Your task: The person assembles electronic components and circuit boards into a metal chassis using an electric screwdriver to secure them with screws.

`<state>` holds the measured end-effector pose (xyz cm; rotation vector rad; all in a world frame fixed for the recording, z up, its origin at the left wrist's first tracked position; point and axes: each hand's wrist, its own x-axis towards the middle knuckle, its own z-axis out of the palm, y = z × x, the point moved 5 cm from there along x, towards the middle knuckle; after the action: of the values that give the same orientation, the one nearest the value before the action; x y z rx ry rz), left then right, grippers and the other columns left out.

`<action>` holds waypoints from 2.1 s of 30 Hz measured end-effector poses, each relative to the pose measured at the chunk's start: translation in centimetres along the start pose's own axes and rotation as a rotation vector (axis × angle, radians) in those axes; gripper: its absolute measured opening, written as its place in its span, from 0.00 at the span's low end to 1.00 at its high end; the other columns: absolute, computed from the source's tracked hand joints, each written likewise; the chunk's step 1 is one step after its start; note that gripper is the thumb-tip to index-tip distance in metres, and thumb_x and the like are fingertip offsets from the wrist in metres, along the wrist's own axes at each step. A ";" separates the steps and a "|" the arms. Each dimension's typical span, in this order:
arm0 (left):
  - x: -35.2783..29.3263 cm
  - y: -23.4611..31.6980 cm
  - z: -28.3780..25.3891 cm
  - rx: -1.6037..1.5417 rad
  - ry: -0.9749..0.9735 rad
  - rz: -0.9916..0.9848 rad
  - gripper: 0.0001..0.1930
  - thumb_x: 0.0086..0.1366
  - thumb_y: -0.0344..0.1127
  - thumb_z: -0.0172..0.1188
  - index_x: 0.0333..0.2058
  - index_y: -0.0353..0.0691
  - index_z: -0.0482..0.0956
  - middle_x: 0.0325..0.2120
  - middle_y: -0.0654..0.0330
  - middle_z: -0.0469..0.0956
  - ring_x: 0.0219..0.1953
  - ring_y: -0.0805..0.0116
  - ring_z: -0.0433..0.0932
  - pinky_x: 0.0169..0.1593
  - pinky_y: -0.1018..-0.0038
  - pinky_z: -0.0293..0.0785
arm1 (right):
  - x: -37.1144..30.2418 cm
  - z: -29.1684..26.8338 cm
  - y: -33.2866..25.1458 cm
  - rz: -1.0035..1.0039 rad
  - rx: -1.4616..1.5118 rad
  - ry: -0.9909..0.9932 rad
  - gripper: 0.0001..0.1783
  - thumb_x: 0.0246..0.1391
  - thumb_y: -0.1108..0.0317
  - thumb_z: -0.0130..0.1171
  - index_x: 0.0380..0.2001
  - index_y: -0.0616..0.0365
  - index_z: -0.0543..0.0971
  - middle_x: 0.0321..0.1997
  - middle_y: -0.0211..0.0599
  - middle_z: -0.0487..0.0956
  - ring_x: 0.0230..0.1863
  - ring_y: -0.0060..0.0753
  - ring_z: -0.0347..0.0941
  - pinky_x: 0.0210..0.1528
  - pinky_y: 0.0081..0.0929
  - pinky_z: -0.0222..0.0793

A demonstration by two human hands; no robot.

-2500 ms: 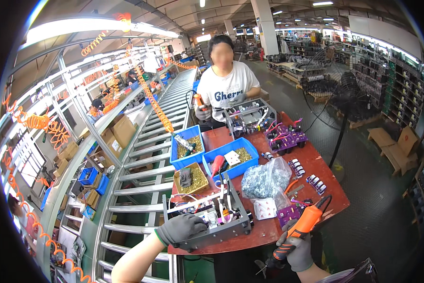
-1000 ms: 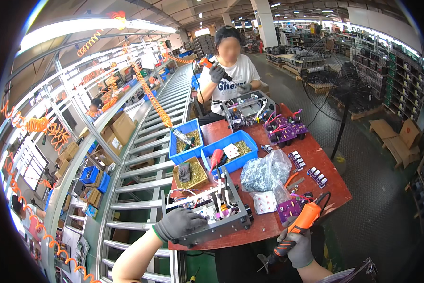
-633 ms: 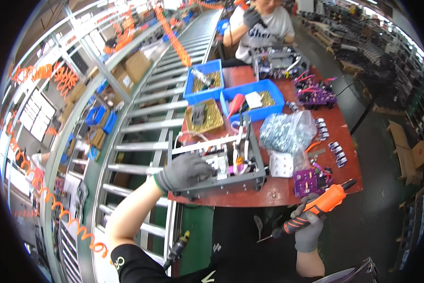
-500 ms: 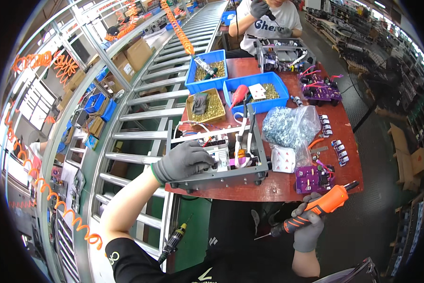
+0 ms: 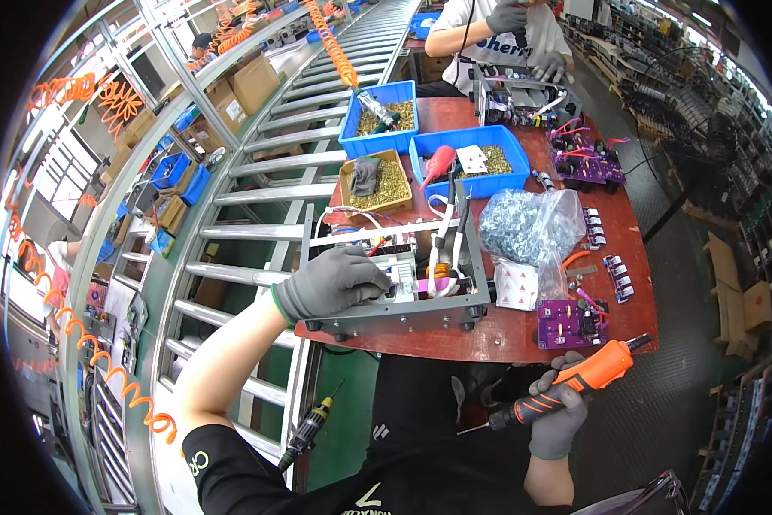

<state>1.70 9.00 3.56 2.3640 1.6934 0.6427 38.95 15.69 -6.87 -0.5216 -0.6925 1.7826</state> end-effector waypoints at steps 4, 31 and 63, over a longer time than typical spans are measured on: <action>0.0 0.1 0.2 0.018 0.013 0.042 0.09 0.57 0.31 0.72 0.37 0.45 0.85 0.34 0.65 0.84 0.37 0.61 0.81 0.43 0.66 0.78 | 0.0 0.2 0.0 0.000 -0.014 -0.012 0.34 0.49 0.66 0.64 0.60 0.62 0.68 0.49 0.40 0.75 0.39 0.30 0.79 0.40 0.33 0.79; -4.4 8.6 2.4 0.227 0.403 -0.535 0.25 0.63 0.54 0.63 0.51 0.42 0.82 0.49 0.54 0.80 0.53 0.53 0.77 0.60 0.54 0.66 | 5.0 19.9 -7.2 -0.263 -0.210 -0.403 0.37 0.49 0.58 0.68 0.58 0.63 0.66 0.43 0.39 0.76 0.32 0.28 0.78 0.36 0.34 0.80; -3.7 6.2 3.7 0.281 0.326 -0.628 0.26 0.62 0.59 0.62 0.49 0.45 0.82 0.44 0.59 0.78 0.49 0.57 0.74 0.59 0.55 0.62 | 9.8 31.8 2.7 -0.296 -0.506 -0.607 0.40 0.50 0.66 0.59 0.65 0.67 0.61 0.54 0.50 0.73 0.35 0.34 0.79 0.40 0.38 0.80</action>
<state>7.66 3.89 1.68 1.7540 2.6446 0.7260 13.41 18.06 14.41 -0.1760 -1.5803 1.4737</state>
